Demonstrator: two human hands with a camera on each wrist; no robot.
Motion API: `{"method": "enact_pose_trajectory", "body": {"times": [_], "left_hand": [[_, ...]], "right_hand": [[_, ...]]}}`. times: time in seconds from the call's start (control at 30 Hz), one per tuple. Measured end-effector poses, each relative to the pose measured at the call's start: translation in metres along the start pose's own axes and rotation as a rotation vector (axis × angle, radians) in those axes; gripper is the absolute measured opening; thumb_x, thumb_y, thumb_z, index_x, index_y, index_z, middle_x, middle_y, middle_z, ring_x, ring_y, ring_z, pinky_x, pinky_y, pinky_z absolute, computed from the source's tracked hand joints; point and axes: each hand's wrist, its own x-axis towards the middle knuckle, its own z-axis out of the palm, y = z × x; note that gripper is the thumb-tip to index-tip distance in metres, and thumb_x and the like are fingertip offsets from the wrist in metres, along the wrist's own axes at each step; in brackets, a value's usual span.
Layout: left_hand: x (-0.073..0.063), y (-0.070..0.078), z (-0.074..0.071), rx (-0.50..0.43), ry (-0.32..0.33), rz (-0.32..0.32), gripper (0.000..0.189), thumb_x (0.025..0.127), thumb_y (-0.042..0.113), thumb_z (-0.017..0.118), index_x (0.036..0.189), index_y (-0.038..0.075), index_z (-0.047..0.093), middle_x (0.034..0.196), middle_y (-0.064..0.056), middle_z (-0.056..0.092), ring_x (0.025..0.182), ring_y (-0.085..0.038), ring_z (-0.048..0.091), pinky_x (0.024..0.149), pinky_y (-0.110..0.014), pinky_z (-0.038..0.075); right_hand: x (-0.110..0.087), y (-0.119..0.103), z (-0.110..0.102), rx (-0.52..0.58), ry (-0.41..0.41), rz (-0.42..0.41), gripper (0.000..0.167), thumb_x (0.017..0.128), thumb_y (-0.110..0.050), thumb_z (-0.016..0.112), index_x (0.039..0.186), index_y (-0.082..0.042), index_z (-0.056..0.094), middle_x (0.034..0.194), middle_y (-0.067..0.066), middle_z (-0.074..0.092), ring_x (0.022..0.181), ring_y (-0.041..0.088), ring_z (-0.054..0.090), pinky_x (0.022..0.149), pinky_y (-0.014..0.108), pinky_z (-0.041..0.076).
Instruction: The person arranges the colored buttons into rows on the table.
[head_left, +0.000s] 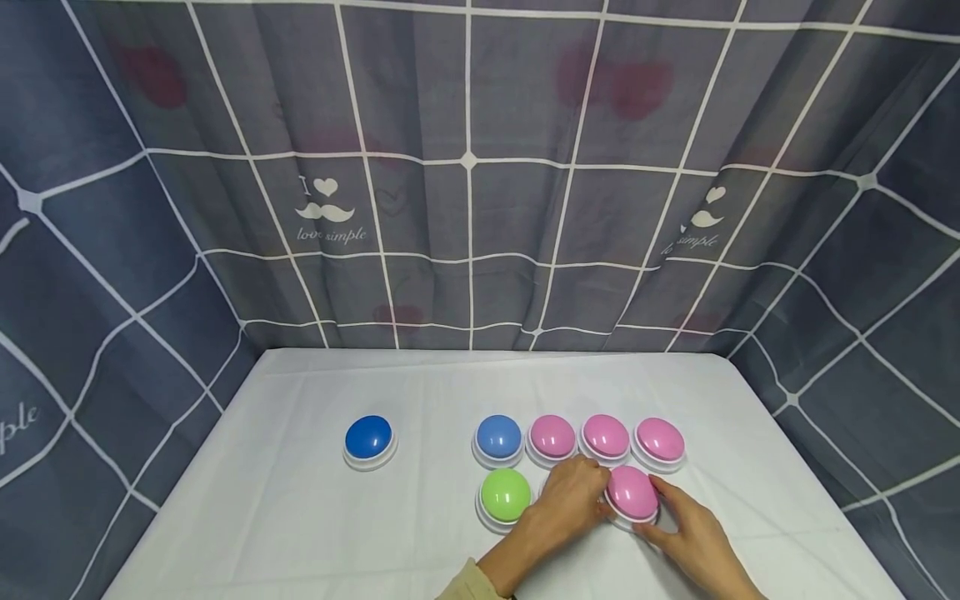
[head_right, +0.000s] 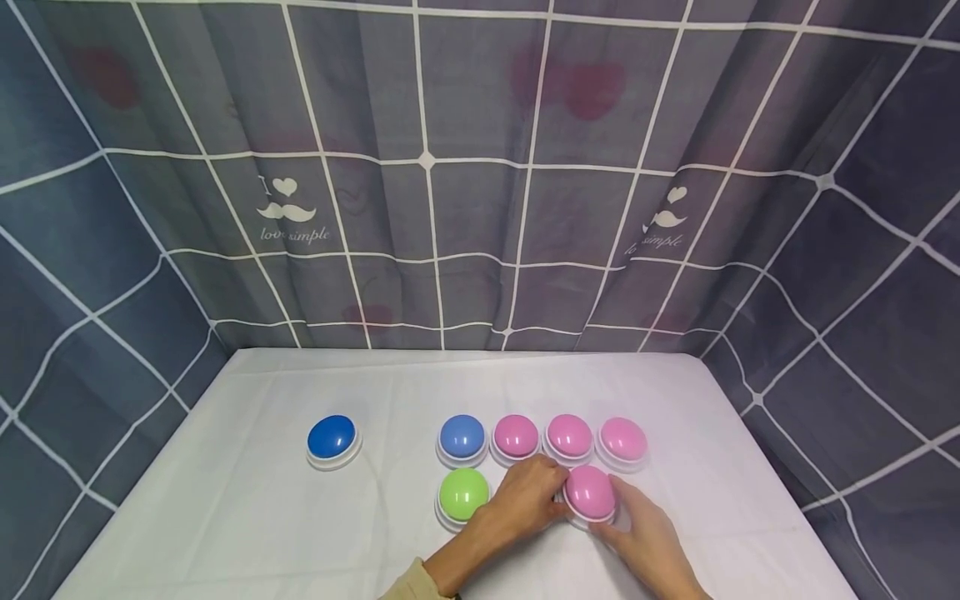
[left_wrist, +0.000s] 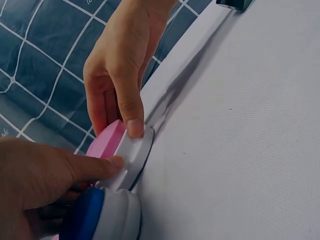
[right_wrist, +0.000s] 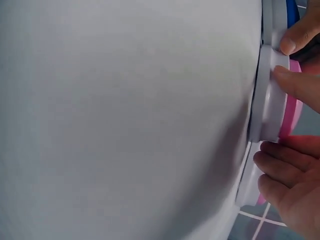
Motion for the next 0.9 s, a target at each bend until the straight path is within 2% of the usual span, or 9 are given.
{"method": "enact_pose_trajectory", "body": {"times": [0.23, 0.33, 0.43, 0.57, 0.7, 0.9], "left_hand": [[-0.002, 0.000, -0.011, -0.063, -0.023, -0.040, 0.034, 0.070, 0.043, 0.089, 0.087, 0.019, 0.072, 0.076, 0.011, 0.060, 0.069, -0.002, 0.053, 0.057, -0.018, 0.044], [-0.008, -0.004, -0.020, -0.089, -0.001, -0.044, 0.034, 0.073, 0.040, 0.087, 0.090, 0.017, 0.069, 0.084, 0.010, 0.064, 0.080, -0.004, 0.059, 0.062, -0.019, 0.048], [-0.016, -0.013, -0.031, -0.117, 0.026, -0.058, 0.037, 0.077, 0.036, 0.086, 0.102, 0.013, 0.070, 0.099, 0.005, 0.069, 0.096, -0.008, 0.063, 0.075, -0.021, 0.052], [-0.031, -0.034, -0.047, -0.172, 0.059, -0.119, 0.048, 0.081, 0.033, 0.084, 0.118, 0.007, 0.067, 0.115, -0.004, 0.069, 0.109, -0.016, 0.062, 0.090, -0.028, 0.052], [-0.048, -0.063, -0.065, -0.215, 0.105, -0.223, 0.050, 0.081, 0.030, 0.083, 0.121, 0.004, 0.066, 0.116, -0.009, 0.068, 0.109, -0.023, 0.063, 0.090, -0.036, 0.054], [-0.077, -0.108, -0.083, -0.227, 0.158, -0.406, 0.054, 0.081, 0.025, 0.083, 0.124, -0.002, 0.064, 0.123, -0.017, 0.065, 0.116, -0.033, 0.060, 0.094, -0.047, 0.051]], "right_hand": [[0.009, -0.013, -0.001, -0.028, 0.054, -0.115, 0.082, 0.068, -0.029, 0.091, 0.133, 0.005, 0.056, 0.126, 0.022, 0.062, 0.113, 0.040, 0.060, 0.089, 0.058, 0.048], [0.016, -0.024, -0.002, -0.022, 0.087, -0.164, 0.082, 0.068, -0.031, 0.091, 0.134, 0.003, 0.056, 0.125, 0.019, 0.063, 0.109, 0.036, 0.062, 0.084, 0.055, 0.051], [0.024, -0.038, -0.001, 0.016, 0.068, -0.179, 0.081, 0.070, -0.031, 0.090, 0.136, 0.001, 0.055, 0.128, 0.020, 0.062, 0.110, 0.037, 0.062, 0.086, 0.056, 0.051], [0.038, -0.062, 0.005, 0.093, -0.008, -0.166, 0.081, 0.075, -0.029, 0.087, 0.142, -0.002, 0.051, 0.136, 0.021, 0.057, 0.121, 0.043, 0.055, 0.094, 0.062, 0.045], [0.059, -0.094, 0.020, 0.179, -0.080, -0.180, 0.081, 0.079, -0.029, 0.085, 0.146, -0.006, 0.046, 0.144, 0.017, 0.051, 0.131, 0.041, 0.047, 0.102, 0.059, 0.040], [0.087, -0.140, 0.054, 0.302, -0.152, -0.263, 0.079, 0.082, -0.032, 0.082, 0.147, -0.005, 0.046, 0.145, 0.015, 0.050, 0.132, 0.035, 0.047, 0.105, 0.054, 0.040]]}}
